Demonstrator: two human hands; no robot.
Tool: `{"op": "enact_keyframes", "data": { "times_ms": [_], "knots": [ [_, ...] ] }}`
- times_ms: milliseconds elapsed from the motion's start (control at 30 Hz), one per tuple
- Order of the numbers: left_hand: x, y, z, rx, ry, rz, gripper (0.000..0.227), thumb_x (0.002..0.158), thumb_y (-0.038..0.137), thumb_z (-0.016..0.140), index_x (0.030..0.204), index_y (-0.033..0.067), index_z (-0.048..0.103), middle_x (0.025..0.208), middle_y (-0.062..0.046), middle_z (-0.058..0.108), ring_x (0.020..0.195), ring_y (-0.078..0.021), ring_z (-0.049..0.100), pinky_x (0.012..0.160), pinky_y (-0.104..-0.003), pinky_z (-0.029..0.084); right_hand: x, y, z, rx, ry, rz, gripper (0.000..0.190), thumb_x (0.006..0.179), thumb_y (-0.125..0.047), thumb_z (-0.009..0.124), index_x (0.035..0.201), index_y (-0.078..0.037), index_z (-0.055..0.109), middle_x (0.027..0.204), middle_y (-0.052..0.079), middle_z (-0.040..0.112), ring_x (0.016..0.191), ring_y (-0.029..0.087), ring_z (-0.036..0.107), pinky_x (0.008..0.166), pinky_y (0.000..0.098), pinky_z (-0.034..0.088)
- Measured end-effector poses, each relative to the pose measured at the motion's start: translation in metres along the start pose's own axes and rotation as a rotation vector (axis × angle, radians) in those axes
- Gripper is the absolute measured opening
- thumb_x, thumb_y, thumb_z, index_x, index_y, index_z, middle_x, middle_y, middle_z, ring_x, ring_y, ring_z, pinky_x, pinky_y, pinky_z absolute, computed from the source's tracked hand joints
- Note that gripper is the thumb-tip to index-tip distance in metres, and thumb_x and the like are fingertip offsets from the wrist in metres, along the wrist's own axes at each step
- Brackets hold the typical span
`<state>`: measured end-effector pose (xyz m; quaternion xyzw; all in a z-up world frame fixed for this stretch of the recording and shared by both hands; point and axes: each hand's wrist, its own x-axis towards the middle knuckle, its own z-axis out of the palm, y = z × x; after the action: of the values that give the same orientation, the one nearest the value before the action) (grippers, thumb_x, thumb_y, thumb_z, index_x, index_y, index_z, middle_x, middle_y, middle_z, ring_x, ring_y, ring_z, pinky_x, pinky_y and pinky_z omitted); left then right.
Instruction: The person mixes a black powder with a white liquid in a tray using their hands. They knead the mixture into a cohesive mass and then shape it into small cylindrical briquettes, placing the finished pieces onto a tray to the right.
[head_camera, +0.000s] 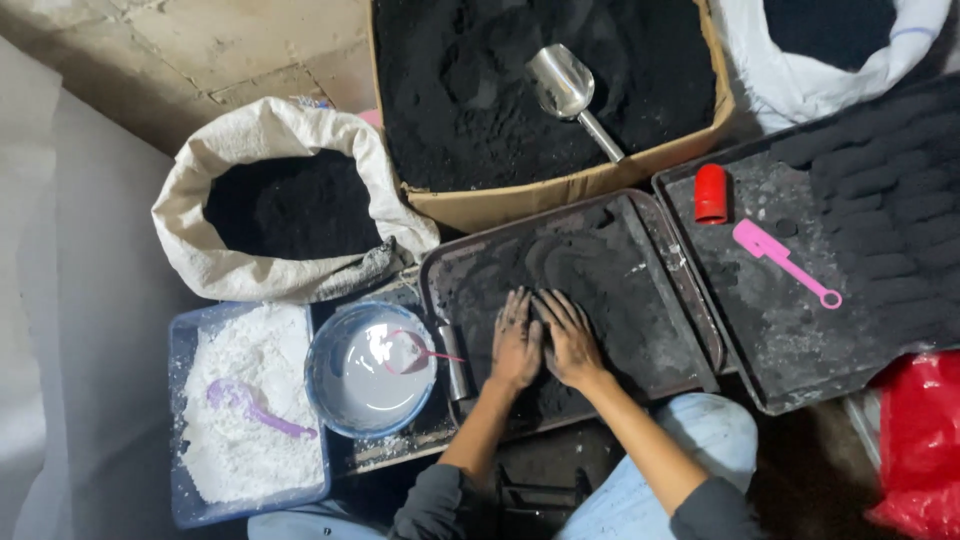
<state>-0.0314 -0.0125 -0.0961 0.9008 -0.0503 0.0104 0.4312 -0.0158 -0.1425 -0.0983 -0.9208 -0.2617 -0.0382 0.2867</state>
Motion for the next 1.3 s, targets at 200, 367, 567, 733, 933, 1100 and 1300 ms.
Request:
{"op": "enact_keyframes", "data": {
  "times_ms": [200,367,567,733,933,1100,1300],
  "knots": [
    [0.018,-0.028,0.021,-0.043,0.047,-0.056,0.046,0.093,0.033,0.030,0.128,0.0046,0.038,0.122,-0.017,0.048,0.121,-0.0306,0.040,0.104,-0.041,0.025,0.017,0.026,0.027,0.088,0.307,-0.101,0.039,0.073,-0.004,0.052,0.112,-0.006,0.056,0.103,0.010,0.058,0.099,0.028,0.056,0.086,0.0367,0.043],
    [0.008,-0.015,-0.004,-0.167,0.074,-0.115,0.040,0.092,0.032,0.040,0.126,0.0113,0.044,0.122,-0.012,0.051,0.120,-0.0268,0.041,0.104,-0.040,0.029,0.021,0.019,-0.021,0.278,0.245,0.012,0.022,0.078,-0.014,0.061,0.098,-0.006,0.064,0.096,0.012,0.063,0.097,0.029,0.059,0.083,0.0374,0.046],
    [-0.014,0.022,-0.028,0.198,-0.141,-0.008,0.047,0.094,0.026,0.034,0.138,0.0133,0.023,0.141,-0.011,0.027,0.132,-0.0252,0.021,0.106,-0.044,0.020,-0.003,-0.012,-0.025,-0.022,0.102,-0.145,0.036,0.083,-0.010,0.048,0.118,-0.005,0.051,0.123,0.014,0.049,0.117,0.032,0.043,0.089,0.0431,0.041],
    [-0.005,0.017,-0.013,0.243,-0.108,-0.034,0.046,0.095,0.025,0.024,0.137,0.0081,0.023,0.141,-0.013,0.027,0.133,-0.0254,0.019,0.106,-0.041,0.018,0.008,-0.005,-0.008,-0.074,0.105,-0.125,0.037,0.088,-0.013,0.038,0.123,-0.006,0.047,0.126,0.015,0.045,0.120,0.036,0.039,0.091,0.0459,0.036],
    [0.025,-0.075,0.066,0.381,-0.199,-0.242,0.056,0.084,0.026,0.036,0.130,-0.0055,0.029,0.133,-0.027,0.034,0.130,-0.0353,0.025,0.109,-0.041,0.015,0.032,0.040,0.036,-0.075,0.319,-0.118,0.017,0.088,-0.019,0.047,0.077,-0.007,0.054,0.071,0.007,0.048,0.074,0.031,0.054,0.075,0.0401,0.044],
    [0.044,-0.081,0.075,0.401,0.083,-0.239,0.050,0.091,0.040,0.028,0.110,0.0010,0.052,0.112,-0.023,0.055,0.116,-0.0366,0.044,0.100,-0.045,0.027,0.052,0.050,0.035,0.010,0.507,-0.090,0.023,0.084,-0.021,0.055,0.073,-0.002,0.061,0.058,0.013,0.057,0.058,0.032,0.059,0.056,0.0363,0.049],
    [0.043,-0.053,0.050,0.409,0.168,-0.194,0.037,0.092,0.040,0.031,0.082,0.0105,0.051,0.090,-0.015,0.059,0.102,-0.0325,0.052,0.089,-0.040,0.036,0.051,0.042,0.028,0.256,0.583,0.146,0.019,0.089,-0.023,0.051,0.092,-0.009,0.063,0.076,0.010,0.064,0.073,0.028,0.063,0.062,0.0336,0.051]
  ]
}}
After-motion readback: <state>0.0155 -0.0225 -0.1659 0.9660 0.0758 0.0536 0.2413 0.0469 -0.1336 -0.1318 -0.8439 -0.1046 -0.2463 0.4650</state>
